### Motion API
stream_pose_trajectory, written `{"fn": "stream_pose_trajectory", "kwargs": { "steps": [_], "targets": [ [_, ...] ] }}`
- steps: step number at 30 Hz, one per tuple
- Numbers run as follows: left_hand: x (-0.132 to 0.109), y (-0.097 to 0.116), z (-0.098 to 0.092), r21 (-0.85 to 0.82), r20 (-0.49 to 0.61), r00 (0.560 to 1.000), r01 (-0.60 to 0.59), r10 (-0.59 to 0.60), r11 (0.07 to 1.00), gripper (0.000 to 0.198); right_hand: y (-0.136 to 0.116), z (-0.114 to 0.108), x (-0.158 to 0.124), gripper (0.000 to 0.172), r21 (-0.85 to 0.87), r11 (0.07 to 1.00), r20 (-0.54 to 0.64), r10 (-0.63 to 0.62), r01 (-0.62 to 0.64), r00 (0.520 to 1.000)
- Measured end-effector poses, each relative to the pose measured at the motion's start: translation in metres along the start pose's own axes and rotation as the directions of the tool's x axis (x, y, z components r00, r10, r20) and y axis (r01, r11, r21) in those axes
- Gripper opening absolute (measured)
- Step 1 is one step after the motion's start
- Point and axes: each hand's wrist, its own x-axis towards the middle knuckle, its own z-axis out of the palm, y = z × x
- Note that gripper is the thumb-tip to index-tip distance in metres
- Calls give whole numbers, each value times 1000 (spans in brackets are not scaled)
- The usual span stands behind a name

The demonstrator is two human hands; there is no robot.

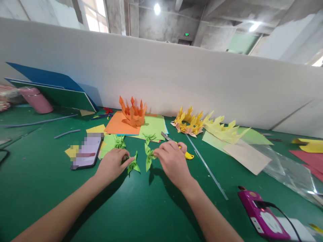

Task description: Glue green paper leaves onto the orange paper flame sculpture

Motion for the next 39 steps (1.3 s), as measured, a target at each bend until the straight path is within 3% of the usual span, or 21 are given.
{"fn": "stream_pose_trajectory", "kwargs": {
  "steps": [7, 12, 15, 18, 23, 26, 33, 39],
  "targets": [
    [-3, 5, 7, 72, 47, 997, -59, 55, 996, 45, 64, 42, 54, 23, -81, 987, 125, 145, -135, 982],
    [-5, 2, 9, 37, 66, 995, -83, 80, 996, 42, 70, 58, 70, 22, -94, 969, 127, 240, -230, 962],
    [-5, 1, 7, -16, 46, 996, -77, 78, 997, 44, 59, 44, 57, 24, -66, 965, 152, 259, -252, 954],
    [-6, 2, 6, -82, 25, 995, -95, 97, 992, 44, 46, 21, 28, 22, -56, 945, 263, 326, -323, 908],
    [-8, 5, 8, -84, 72, 994, -76, 82, 994, 53, 32, -1, -23, 28, -99, 818, 393, 556, -567, 732],
    [-8, 3, 8, -72, 54, 995, -77, 81, 994, 58, 27, 0, -38, 29, -87, 760, 427, 613, -644, 665],
    [-6, -3, 7, -206, 176, 963, -168, 205, 964, 29, 27, 8, -45, 31, -58, 683, 431, 675, -728, 599],
    [-6, -3, 8, -269, 168, 968, -138, 188, 953, 13, 36, 6, -56, 39, 10, 695, 450, 638, -719, 624]
  ]
}}
